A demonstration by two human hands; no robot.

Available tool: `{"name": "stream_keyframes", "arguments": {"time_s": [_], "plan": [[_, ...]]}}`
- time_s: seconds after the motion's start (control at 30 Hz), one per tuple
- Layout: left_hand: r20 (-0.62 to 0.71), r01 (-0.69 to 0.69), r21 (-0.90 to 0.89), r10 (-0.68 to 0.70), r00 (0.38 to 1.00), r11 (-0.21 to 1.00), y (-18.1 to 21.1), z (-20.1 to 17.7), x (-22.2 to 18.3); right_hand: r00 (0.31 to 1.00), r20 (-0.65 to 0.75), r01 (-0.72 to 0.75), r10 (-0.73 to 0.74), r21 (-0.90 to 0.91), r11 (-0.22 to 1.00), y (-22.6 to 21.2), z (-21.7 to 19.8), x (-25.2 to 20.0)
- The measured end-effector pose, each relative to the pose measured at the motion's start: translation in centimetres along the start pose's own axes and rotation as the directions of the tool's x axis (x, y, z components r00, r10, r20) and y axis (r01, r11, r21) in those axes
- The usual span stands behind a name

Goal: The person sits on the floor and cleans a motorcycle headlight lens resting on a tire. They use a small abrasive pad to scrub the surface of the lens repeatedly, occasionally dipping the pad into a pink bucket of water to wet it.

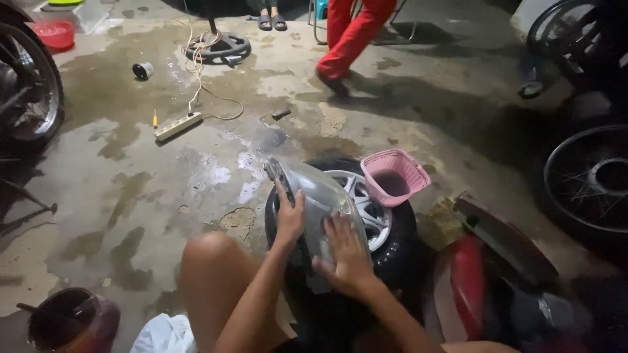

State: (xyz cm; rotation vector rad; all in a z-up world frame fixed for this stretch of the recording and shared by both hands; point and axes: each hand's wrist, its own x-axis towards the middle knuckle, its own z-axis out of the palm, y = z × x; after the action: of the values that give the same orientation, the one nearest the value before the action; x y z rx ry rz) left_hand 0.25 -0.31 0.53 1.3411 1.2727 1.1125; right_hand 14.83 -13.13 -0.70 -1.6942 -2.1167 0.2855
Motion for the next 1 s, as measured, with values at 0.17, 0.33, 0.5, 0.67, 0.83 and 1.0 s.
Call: {"name": "stream_keyframes", "arguments": {"time_s": [0.17, 0.33, 0.5, 0.67, 0.83, 1.0], "plan": [[0.053, 0.105, -0.023, -0.104, 0.993, 0.994, 0.1, -0.6, 0.8, 0.989, -0.131, 0.064, -0.064, -0.005, 0.998, 2.3, -0.2, 5.8], [0.056, 0.081, -0.056, -0.078, 0.995, 0.995, -1.2, -0.5, 1.4, 0.996, -0.047, 0.081, -0.078, 0.075, 0.994, -1.7, -1.1, -0.6], [-0.021, 0.056, -0.006, -0.056, 0.998, 0.998, 0.2, -0.3, 0.5, 0.981, -0.068, 0.184, -0.184, -0.014, 0.983, -2.0, 0.6, -5.9], [-0.037, 0.018, -0.025, -0.019, 0.999, 1.0, -0.9, -0.1, 1.0, 0.999, 0.01, 0.037, -0.036, -0.067, 0.997, -0.6, -1.0, 0.4], [-0.038, -0.008, -0.038, 0.007, 0.999, 0.999, -0.3, -0.3, 0.7, 0.996, -0.083, 0.026, -0.024, 0.015, 1.0, 0.5, -2.5, 4.9], [-0.025, 0.036, -0.002, -0.036, 0.999, 0.999, -0.3, -0.5, 0.8, 1.0, 0.013, 0.026, -0.025, -0.063, 0.998, -1.1, -1.4, 0.0]]}}
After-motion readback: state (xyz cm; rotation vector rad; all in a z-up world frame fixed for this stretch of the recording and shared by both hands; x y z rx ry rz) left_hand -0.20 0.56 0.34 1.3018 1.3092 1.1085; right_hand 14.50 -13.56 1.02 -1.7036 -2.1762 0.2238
